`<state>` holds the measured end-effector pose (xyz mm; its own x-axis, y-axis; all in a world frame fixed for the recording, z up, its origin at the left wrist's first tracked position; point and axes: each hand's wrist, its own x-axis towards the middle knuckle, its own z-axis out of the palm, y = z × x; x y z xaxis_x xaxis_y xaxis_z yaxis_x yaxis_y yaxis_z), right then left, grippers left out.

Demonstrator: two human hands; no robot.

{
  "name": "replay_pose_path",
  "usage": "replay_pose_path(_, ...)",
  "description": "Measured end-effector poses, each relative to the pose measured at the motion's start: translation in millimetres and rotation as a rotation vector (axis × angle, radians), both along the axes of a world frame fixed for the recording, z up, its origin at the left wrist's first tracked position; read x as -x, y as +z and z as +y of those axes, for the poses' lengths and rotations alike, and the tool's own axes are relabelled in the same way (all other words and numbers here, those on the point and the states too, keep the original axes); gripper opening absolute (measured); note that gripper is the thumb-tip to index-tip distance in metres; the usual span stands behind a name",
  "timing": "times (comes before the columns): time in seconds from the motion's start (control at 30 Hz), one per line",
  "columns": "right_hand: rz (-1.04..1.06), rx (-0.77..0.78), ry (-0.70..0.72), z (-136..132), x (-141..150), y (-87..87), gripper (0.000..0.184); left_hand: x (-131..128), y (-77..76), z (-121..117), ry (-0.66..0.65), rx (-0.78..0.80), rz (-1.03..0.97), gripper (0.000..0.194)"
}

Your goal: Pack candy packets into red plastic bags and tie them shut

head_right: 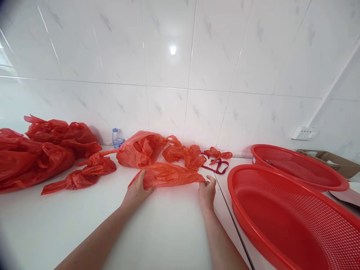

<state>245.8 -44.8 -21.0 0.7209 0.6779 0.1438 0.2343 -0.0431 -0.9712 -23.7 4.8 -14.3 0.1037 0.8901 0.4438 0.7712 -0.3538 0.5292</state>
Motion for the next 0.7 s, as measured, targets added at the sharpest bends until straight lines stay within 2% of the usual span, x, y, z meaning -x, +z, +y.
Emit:
replay_pose_path(0.1,0.051,0.023,-0.023,-10.9,3.9,-2.6,0.057,-4.3,1.0,-3.8,-0.008,0.013,0.061,0.076)
replay_pose_path(0.2,0.010,0.008,-0.068,-17.7,7.5,-3.8,0.060,-7.1,0.6,-3.9,-0.023,-0.003,0.097,0.077)
replay_pose_path(0.27,-0.137,-0.062,-0.113,-20.7,10.2,-1.4,0.058,-7.7,-0.4,-3.1,-0.022,-0.012,0.115,0.077)
replay_pose_path(0.4,-0.591,-0.241,-0.122,-26.8,19.1,11.4,0.054,-8.1,-2.9,-2.3,-0.046,-0.023,0.120,0.075)
replay_pose_path(0.5,-0.857,-0.343,-0.030,-31.4,33.3,19.9,0.039,-9.7,-4.7,-3.3,-0.111,-0.075,0.110,0.072)
replay_pose_path(0.57,-0.980,-0.373,0.096,-32.5,47.4,20.7,0.029,-11.9,-5.5,-5.2,-0.168,-0.110,0.111,0.070)
replay_pose_path(0.63,-1.076,-0.328,0.218,-30.9,62.4,17.1,0.027,-14.3,-5.7,-7.8,-0.218,-0.118,0.126,0.068)
replay_pose_path(0.7,-1.146,-0.216,0.282,-27.1,73.9,10.8,0.031,-16.1,-5.2,-10.0,-0.236,-0.104,0.150,0.064)
